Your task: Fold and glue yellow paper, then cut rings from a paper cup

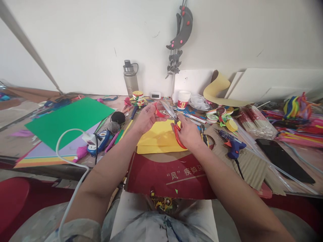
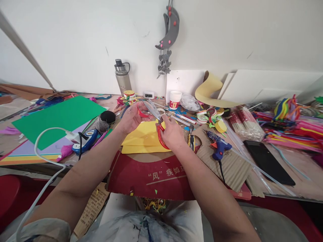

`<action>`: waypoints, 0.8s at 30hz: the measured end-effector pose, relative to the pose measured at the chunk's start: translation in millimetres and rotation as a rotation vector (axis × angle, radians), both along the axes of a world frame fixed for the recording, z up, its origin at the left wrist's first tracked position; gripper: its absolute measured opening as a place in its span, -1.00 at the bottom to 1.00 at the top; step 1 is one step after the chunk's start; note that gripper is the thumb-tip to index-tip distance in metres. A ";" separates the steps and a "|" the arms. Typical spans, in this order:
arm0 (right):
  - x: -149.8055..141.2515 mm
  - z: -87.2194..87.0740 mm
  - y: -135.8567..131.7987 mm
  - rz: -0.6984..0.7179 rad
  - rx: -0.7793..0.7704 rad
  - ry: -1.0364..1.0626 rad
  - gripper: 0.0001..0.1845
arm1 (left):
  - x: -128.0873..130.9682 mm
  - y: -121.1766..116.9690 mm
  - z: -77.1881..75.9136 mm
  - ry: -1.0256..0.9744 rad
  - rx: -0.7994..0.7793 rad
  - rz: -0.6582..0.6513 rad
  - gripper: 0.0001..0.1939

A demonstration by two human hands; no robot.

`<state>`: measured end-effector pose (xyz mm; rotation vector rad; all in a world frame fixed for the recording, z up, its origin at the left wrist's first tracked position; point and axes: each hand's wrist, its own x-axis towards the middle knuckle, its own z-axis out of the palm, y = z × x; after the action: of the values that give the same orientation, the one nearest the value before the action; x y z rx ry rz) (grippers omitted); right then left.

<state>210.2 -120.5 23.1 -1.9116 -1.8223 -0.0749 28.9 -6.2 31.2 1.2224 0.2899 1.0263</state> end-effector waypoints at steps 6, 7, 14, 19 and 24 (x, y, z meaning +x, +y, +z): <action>-0.5 1.0 -0.3 -0.006 -0.035 -0.022 -0.56 | -0.7 -4.8 9.0 0.042 -0.096 0.049 -0.36; -0.7 1.2 -0.4 -0.011 -0.046 -0.029 -0.56 | -1.0 -4.7 9.8 0.037 -0.106 0.053 -0.38; -2.5 -0.1 -1.1 -0.014 -0.075 -0.083 -0.56 | -3.4 0.3 10.5 0.056 -0.172 0.084 -0.34; -3.2 -1.7 -1.4 -0.008 -0.066 -0.108 -0.54 | -3.5 -0.8 14.2 0.053 -0.240 0.068 -0.30; -3.8 1.1 -2.6 -0.002 -0.080 -0.084 -0.55 | -2.6 -3.1 14.0 0.067 -0.209 0.025 -0.37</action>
<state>206.4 -123.1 24.2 -1.9930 -1.9050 -0.0855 26.3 -9.3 45.2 1.0677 0.4540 0.9520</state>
